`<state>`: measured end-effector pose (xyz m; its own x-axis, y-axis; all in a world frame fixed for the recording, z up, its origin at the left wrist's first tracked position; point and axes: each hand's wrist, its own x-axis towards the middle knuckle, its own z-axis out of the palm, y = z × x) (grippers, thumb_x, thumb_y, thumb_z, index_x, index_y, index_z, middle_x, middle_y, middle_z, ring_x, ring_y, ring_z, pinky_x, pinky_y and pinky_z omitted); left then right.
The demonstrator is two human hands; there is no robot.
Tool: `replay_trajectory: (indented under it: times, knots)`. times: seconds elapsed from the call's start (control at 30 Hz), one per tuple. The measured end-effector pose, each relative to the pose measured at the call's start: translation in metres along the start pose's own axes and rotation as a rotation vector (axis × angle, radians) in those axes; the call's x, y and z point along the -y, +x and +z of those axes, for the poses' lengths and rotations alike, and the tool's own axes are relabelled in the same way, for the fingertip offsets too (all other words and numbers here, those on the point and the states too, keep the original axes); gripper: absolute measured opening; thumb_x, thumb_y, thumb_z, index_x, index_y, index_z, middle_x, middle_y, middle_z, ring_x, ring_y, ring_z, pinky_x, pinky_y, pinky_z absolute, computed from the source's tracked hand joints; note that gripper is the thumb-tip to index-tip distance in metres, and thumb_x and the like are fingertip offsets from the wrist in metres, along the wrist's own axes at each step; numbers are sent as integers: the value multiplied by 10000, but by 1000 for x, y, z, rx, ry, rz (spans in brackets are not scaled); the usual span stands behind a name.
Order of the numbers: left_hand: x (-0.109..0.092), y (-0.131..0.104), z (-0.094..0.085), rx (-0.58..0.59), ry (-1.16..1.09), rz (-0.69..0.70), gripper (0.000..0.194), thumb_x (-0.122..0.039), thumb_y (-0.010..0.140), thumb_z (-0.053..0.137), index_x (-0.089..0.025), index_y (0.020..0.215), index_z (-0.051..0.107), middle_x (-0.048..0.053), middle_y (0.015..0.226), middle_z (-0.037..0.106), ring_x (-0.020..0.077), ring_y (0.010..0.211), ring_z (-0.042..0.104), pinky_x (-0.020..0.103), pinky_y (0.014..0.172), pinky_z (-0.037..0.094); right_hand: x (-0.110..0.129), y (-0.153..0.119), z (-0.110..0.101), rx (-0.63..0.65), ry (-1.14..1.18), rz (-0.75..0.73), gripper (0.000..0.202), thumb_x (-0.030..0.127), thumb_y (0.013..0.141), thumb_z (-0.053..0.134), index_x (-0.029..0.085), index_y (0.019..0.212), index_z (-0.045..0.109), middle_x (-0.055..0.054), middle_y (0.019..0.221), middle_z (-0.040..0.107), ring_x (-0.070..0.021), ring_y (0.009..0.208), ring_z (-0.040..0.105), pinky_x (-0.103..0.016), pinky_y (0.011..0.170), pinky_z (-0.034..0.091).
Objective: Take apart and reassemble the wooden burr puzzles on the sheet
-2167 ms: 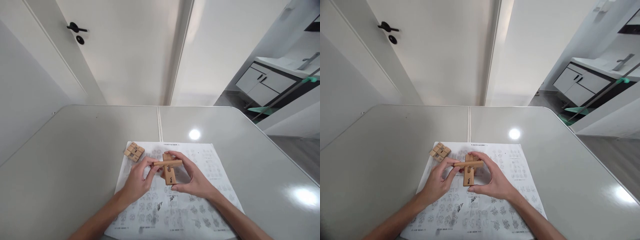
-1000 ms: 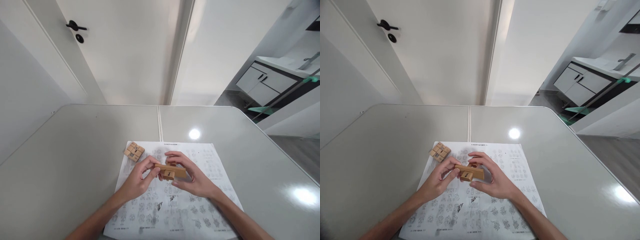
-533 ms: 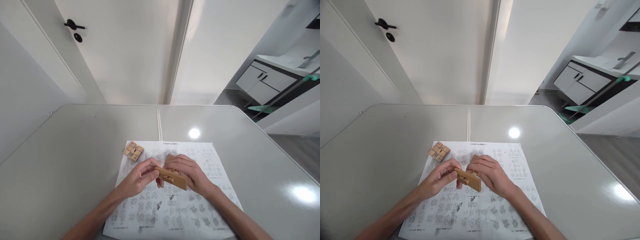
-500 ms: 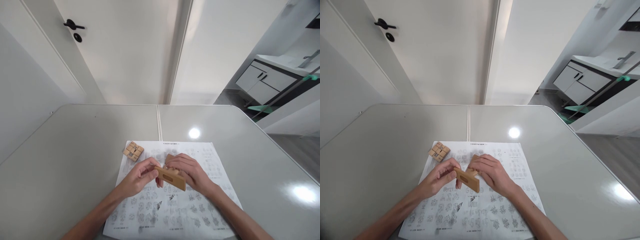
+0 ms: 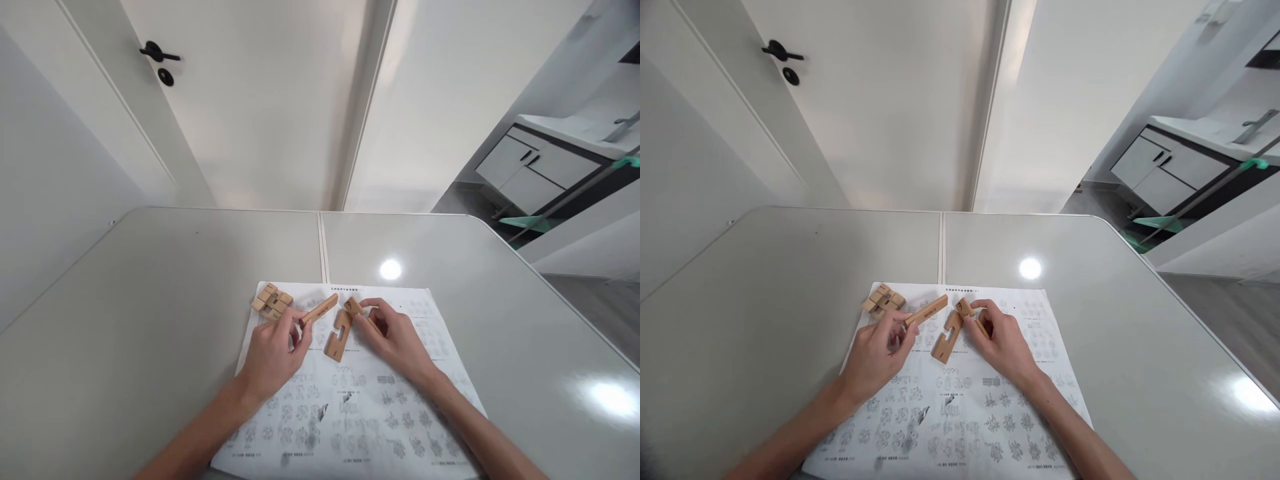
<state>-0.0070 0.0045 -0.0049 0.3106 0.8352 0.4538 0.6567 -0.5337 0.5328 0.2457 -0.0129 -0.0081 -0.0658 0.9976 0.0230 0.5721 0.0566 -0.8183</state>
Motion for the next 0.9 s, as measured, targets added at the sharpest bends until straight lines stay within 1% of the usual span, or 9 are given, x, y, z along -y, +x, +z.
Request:
replay_trajectory:
  times: [0.07, 0.17, 0.3, 0.37, 0.43, 0.6, 0.77, 0.9]
  knots:
    - [1, -1, 1, 7, 130, 93, 33, -228, 1006, 549, -215, 978, 540, -84, 551, 571, 116, 451, 567, 239, 495, 417, -1, -1, 0, -14, -2, 5, 350, 509, 1047, 472, 231, 1242, 554, 82, 588, 439, -146, 513, 391, -275, 512, 322]
    - [1, -1, 1, 55, 174, 155, 16, -207, 1008, 527, -210, 1019, 538, -86, 553, 580, 124, 446, 578, 246, 475, 405, -4, -1, 0, -41, -83, -4, 363, 481, 1052, 442, 228, 1301, 519, 84, 579, 449, -150, 500, 411, -278, 513, 338]
    - [1, -2, 3, 172, 123, 147, 216, -188, 989, 520, -200, 1205, 505, -88, 618, 637, 131, 487, 620, 264, 522, 455, -8, -1, 0, -56, -215, -25, 374, 449, 1042, 430, 224, 1327, 518, 80, 562, 490, -157, 474, 450, -284, 520, 377]
    - [1, -3, 4, 237, 116, 137, 275, -181, 974, 523, -200, 1247, 492, -91, 623, 637, 136, 495, 621, 270, 526, 458, -8, -1, -1, -48, -257, -34, 378, 430, 1035, 431, 222, 1338, 522, 72, 557, 533, -161, 466, 480, -283, 518, 390]
    - [1, -4, 3, 276, 117, 137, 299, -182, 961, 533, -203, 1257, 493, -93, 610, 624, 143, 501, 621, 272, 520, 451, -7, -1, -2, -24, -271, -42, 376, 410, 1027, 442, 225, 1343, 527, 66, 555, 578, -164, 463, 517, -280, 516, 402]
    - [1, -3, 2, 306, 105, 144, 320, -183, 964, 519, -199, 1282, 491, -88, 609, 621, 144, 508, 622, 270, 519, 447, -5, -1, -2, 36, -247, -55, 349, 389, 1025, 456, 234, 1327, 536, 57, 586, 654, -161, 472, 572, -277, 525, 427]
    - [1, -3, 1, 294, 149, 143, 295, -194, 954, 528, -204, 1248, 514, -85, 594, 615, 147, 488, 608, 279, 512, 436, -10, -1, 4, -5, -303, -70, 321, 439, 1033, 463, 235, 1254, 575, 56, 595, 613, -159, 472, 544, -279, 511, 398]
    - [3, -3, 1, 281, 197, 150, 281, -216, 945, 539, -200, 1225, 520, -78, 598, 619, 151, 497, 618, 283, 506, 423, -13, -2, 9, -18, -310, -107, 293, 429, 1055, 437, 237, 1222, 583, 49, 622, 614, -156, 488, 556, -274, 522, 403]
